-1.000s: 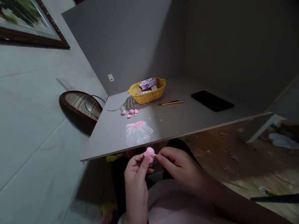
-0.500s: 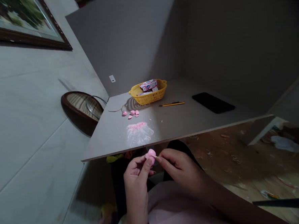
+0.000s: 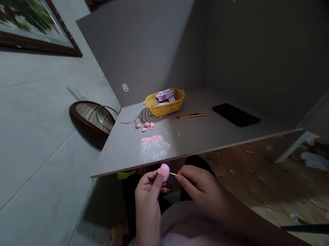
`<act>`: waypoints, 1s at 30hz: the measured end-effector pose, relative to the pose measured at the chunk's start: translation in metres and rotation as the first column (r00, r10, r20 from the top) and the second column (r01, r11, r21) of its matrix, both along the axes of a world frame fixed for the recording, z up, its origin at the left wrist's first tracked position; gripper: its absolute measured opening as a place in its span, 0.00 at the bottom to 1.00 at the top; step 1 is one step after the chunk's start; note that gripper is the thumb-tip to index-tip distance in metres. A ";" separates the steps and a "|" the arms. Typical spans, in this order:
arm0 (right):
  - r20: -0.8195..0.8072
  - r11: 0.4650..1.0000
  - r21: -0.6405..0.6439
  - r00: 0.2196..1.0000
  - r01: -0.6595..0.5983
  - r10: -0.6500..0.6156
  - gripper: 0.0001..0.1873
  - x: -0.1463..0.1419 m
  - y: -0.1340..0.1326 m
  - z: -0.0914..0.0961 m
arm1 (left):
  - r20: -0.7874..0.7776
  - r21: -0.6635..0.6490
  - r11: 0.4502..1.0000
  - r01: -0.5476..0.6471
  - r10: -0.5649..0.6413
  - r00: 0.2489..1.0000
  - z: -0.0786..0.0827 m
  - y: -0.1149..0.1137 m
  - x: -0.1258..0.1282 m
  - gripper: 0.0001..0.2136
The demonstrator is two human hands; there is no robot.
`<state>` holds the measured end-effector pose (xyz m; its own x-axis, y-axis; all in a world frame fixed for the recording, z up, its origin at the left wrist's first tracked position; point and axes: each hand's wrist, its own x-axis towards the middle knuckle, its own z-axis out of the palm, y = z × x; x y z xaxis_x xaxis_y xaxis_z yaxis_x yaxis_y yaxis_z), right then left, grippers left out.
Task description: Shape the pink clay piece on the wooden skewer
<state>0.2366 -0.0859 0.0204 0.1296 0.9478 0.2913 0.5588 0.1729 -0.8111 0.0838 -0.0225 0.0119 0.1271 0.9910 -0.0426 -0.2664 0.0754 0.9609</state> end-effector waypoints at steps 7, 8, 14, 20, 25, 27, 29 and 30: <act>0.271 0.989 0.139 0.959 0.047 -0.084 0.17 0.000 -0.002 -0.005 | 0.153 -0.133 0.988 0.073 -0.052 0.987 0.007 0.006 -0.003 0.17; 0.301 0.989 0.140 0.949 0.050 -0.090 0.17 -0.001 -0.001 -0.006 | 0.150 -0.140 0.988 0.071 -0.049 0.988 0.007 0.005 -0.002 0.17; 0.402 0.982 0.160 0.902 0.097 -0.155 0.17 -0.002 0.000 -0.011 | 0.027 -0.044 0.999 0.020 -0.019 0.999 0.000 0.002 0.000 0.17; 0.386 0.968 0.227 0.902 0.109 -0.192 0.14 -0.008 -0.001 -0.011 | -0.171 0.095 0.995 0.036 -0.019 0.985 -0.004 0.002 0.000 0.14; 0.409 0.948 0.308 0.890 0.075 -0.203 0.17 -0.008 -0.002 -0.011 | -0.183 0.095 0.995 0.034 -0.016 0.983 -0.005 0.004 -0.001 0.17; 0.436 0.945 0.322 0.879 0.047 -0.193 0.18 -0.007 0.000 -0.011 | -0.185 0.119 0.992 0.029 -0.006 0.983 -0.007 0.005 -0.002 0.16; 0.475 0.949 0.315 0.862 0.023 -0.179 0.20 -0.005 0.002 -0.012 | -0.170 0.134 0.991 0.023 0.000 0.985 -0.010 0.006 -0.004 0.15; 0.499 0.955 0.296 0.850 0.015 -0.168 0.21 -0.005 0.004 -0.013 | -0.157 0.133 0.991 0.022 -0.001 0.988 -0.011 0.007 -0.004 0.15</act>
